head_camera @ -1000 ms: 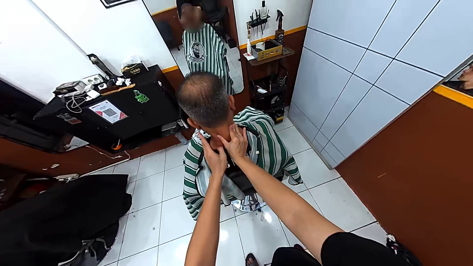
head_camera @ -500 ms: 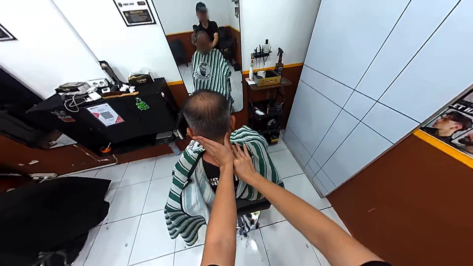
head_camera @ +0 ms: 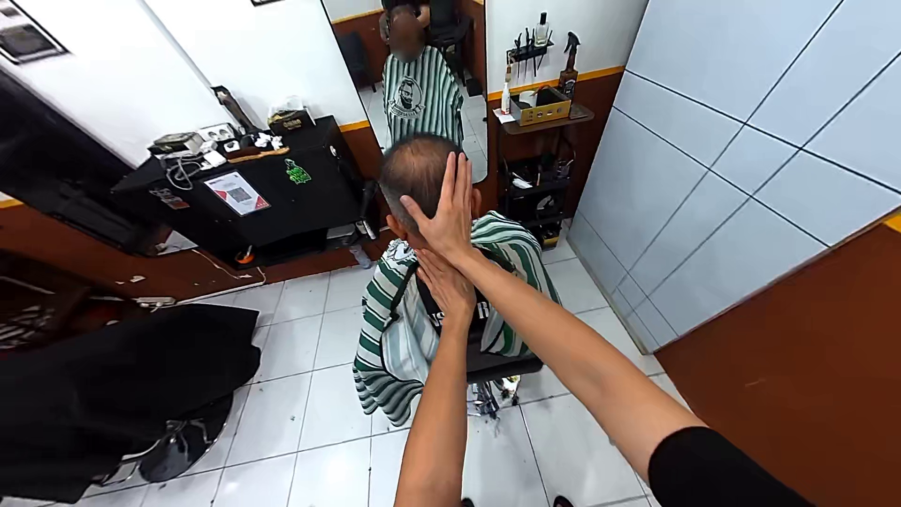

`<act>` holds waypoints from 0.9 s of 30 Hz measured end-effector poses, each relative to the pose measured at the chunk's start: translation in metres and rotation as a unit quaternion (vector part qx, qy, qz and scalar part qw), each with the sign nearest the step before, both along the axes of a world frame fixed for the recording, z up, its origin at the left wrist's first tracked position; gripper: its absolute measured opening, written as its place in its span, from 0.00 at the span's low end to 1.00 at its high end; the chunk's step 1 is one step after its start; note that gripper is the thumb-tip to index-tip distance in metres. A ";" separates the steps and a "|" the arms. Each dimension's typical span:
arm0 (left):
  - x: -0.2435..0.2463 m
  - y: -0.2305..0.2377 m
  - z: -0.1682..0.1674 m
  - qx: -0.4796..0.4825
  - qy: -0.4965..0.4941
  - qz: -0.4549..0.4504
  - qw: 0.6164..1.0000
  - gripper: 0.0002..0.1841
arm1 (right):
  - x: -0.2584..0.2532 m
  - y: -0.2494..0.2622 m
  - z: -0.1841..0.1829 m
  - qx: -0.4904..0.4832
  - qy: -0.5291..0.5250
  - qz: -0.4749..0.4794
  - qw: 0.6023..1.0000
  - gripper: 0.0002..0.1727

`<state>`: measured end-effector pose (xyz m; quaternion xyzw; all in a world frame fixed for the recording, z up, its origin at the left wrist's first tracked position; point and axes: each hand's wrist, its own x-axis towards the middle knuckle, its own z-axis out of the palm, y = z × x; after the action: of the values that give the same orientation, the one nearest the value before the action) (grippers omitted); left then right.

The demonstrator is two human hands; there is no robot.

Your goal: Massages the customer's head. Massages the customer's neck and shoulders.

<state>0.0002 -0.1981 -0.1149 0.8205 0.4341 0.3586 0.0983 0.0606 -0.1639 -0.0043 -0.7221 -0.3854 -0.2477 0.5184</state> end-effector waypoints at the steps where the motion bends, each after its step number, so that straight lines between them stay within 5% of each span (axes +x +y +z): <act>1: -0.006 0.000 0.000 0.006 0.029 -0.009 1.000 0.36 | -0.005 0.009 0.005 0.001 -0.011 -0.026 1.000 0.66; 4: -0.024 -0.001 -0.002 0.025 0.089 -0.027 0.995 0.38 | -0.016 0.014 -0.010 -0.015 -0.048 -0.077 0.996 0.68; 8: -0.039 0.006 -0.018 0.073 0.050 -0.054 0.995 0.44 | -0.014 0.032 -0.060 0.040 -0.078 -0.097 0.991 0.66; 13: -0.067 0.015 -0.019 0.060 0.079 -0.154 0.983 0.37 | -0.024 0.027 -0.078 -0.003 0.004 -0.077 0.997 0.69; 18: -0.086 0.038 0.000 0.012 -0.095 -0.193 0.977 0.30 | -0.030 0.008 -0.099 -0.003 0.073 -0.044 0.996 0.64; 23: -0.022 0.063 0.060 0.063 -0.325 -0.085 0.940 0.58 | -0.035 -0.015 -0.107 -0.047 0.064 -0.053 0.995 0.46; 27: 0.028 0.071 0.090 0.096 -0.376 0.039 0.921 0.72 | -0.034 -0.031 -0.116 -0.058 0.036 -0.049 0.996 0.30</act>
<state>0.0286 -0.1268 -0.0253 0.6133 0.3606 0.6841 0.1606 0.0266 -0.1952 -0.1206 -0.7776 -0.3446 -0.2240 0.4759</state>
